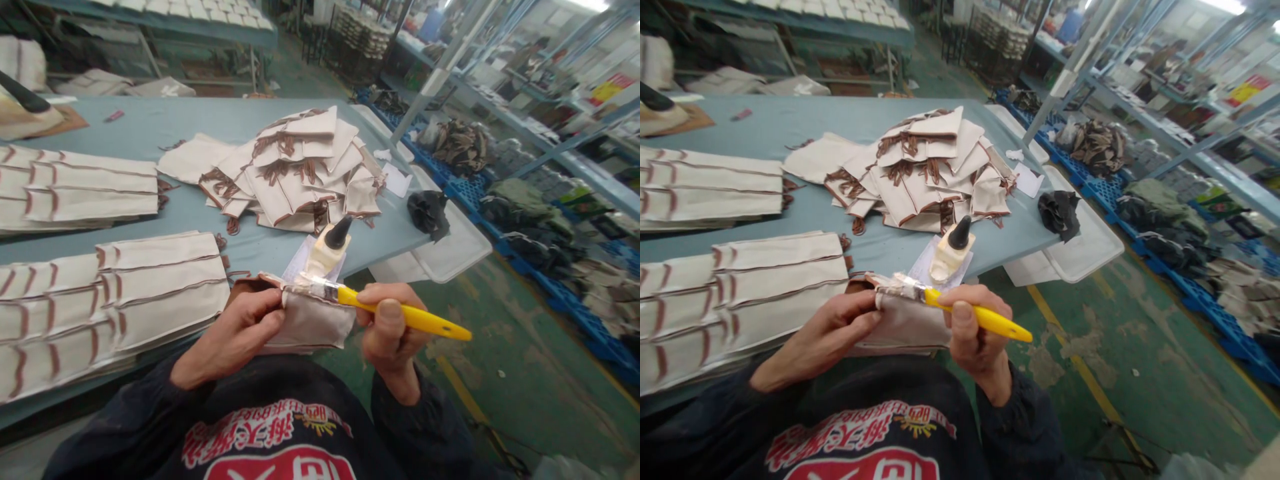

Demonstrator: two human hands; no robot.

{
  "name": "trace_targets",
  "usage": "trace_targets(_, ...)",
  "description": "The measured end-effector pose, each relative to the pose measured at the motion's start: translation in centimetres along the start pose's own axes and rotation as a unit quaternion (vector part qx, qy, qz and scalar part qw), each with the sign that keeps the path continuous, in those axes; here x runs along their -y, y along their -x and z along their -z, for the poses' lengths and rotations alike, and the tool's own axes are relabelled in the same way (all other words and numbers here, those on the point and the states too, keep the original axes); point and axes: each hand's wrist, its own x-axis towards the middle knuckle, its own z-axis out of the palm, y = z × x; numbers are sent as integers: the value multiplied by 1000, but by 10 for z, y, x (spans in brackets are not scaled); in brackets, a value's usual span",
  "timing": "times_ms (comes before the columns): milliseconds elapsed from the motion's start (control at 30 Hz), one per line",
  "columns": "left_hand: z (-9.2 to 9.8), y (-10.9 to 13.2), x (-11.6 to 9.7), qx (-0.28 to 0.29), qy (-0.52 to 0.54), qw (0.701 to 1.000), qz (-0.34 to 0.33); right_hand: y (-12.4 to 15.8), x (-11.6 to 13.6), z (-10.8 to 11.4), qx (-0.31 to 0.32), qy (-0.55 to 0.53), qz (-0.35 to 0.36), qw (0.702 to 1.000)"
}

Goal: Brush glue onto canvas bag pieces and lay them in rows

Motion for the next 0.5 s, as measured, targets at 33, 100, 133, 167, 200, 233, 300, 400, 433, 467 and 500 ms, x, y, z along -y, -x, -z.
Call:
trace_targets(33,-2,1,2,-18,-62,997,-48,-2,3,1,-27,-13,-11,999)
trace_targets(100,-7,3,7,-47,-173,974,-139,-4,9,3,-79,-22,-36,996)
trace_targets(133,-9,3,10,-57,-215,959,-179,-3,13,4,-91,-14,-51,994)
trace_targets(167,-11,4,14,-65,-249,942,-213,-3,16,6,-95,-8,-63,993)
trace_targets(200,-13,4,17,-69,-280,927,-241,-1,19,7,-92,-4,-69,993)
trace_targets(233,-14,4,21,-74,-307,912,-263,1,21,7,-83,-1,-71,994)
trace_targets(300,-15,2,28,-83,-346,887,-296,6,24,8,-48,19,-69,996)
trace_targets(400,-14,0,34,-97,-381,864,-315,10,26,6,42,47,-53,997)
trace_targets(433,-14,0,36,-97,-389,860,-316,11,27,5,70,50,-36,996)
trace_targets(467,-13,0,37,-96,-394,858,-315,11,27,5,91,50,-16,994)
trace_targets(500,-13,0,38,-95,-396,857,-315,11,27,5,102,46,2,994)
